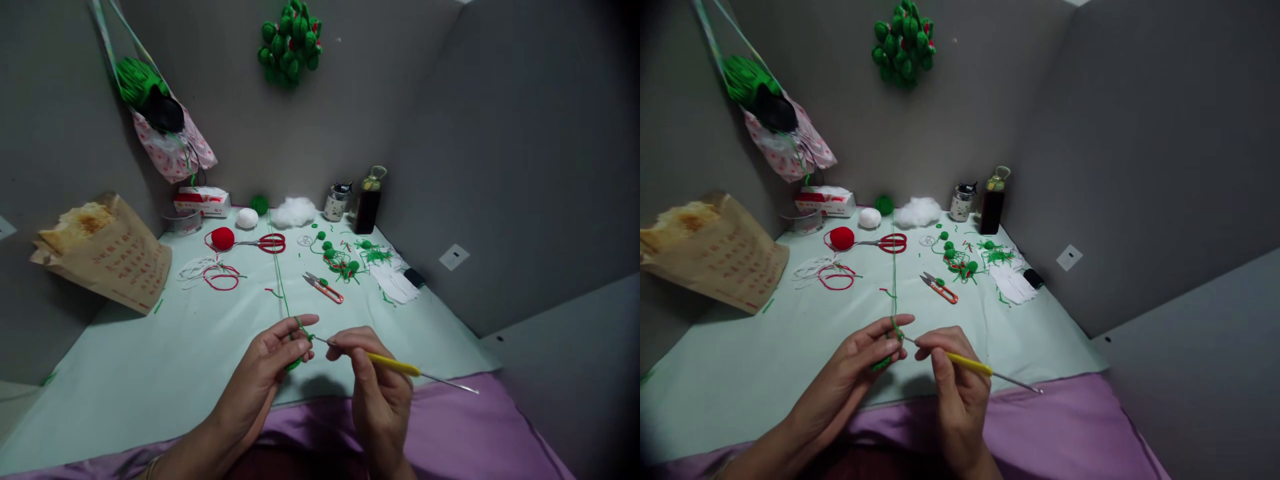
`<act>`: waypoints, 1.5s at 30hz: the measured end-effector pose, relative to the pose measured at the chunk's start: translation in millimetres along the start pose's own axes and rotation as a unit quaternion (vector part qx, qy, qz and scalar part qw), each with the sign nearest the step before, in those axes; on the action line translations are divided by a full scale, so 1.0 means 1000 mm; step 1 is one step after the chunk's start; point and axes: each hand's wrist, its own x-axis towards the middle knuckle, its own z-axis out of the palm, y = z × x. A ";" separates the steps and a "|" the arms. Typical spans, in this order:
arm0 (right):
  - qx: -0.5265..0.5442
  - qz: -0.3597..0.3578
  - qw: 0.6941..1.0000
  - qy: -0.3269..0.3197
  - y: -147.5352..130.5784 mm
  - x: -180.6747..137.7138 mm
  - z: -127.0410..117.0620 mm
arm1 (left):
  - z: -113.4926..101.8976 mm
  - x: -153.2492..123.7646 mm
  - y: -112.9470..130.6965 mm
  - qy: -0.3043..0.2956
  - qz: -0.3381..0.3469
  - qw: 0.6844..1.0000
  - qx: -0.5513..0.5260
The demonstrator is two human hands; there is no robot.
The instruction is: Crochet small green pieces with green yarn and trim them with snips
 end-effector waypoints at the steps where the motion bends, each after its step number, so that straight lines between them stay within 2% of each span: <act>1: 0.002 0.000 1.000 0.001 0.000 0.000 0.000 | 0.000 0.000 0.000 0.002 0.000 1.000 -0.002; 5: -0.004 -0.002 1.000 -0.016 0.000 -0.001 0.000 | -0.001 0.001 0.000 -0.003 -0.008 1.000 -0.006; 21: -0.024 -0.003 1.000 -0.016 0.003 -0.001 0.000 | -0.002 -0.002 -0.003 -0.008 -0.010 1.000 0.011; 28: 0.015 0.002 1.000 -0.018 0.003 0.001 0.002 | 0.001 -0.002 -0.003 -0.016 0.010 0.999 0.033; 30: -0.035 -0.026 0.999 -0.028 0.005 -0.002 0.003 | 0.001 -0.001 -0.005 -0.013 0.030 0.998 0.047; 32: -0.135 -0.100 0.985 -0.040 0.010 -0.005 0.003 | 0.002 -0.001 -0.007 -0.008 0.046 0.998 0.051; 34: -0.211 -0.179 0.960 -0.049 0.014 -0.009 0.003 | 0.003 -0.001 -0.009 -0.012 0.023 0.999 0.024; 35: -0.218 -0.190 0.956 -0.048 0.016 -0.009 0.003 | 0.003 0.000 -0.009 -0.018 -0.002 1.000 -0.002; 36: -0.200 -0.174 0.963 -0.040 0.016 -0.009 0.002 | 0.003 0.000 -0.009 -0.025 -0.029 0.999 -0.030; 38: -0.111 -0.087 0.990 -0.011 0.015 -0.005 -0.001 | 0.002 0.001 -0.006 -0.031 -0.060 0.995 -0.073; 41: 0.044 0.029 0.998 0.030 0.010 0.003 -0.002 | 0.001 0.001 -0.002 -0.019 -0.044 0.997 -0.068; 43: 0.089 0.053 0.994 0.024 0.007 0.007 0.000 | 0.001 0.000 -0.002 -0.018 -0.021 0.999 -0.031; 45: 0.087 0.052 0.995 -0.001 0.006 0.009 0.004 | 0.002 -0.001 -0.003 -0.017 -0.001 1.000 0.006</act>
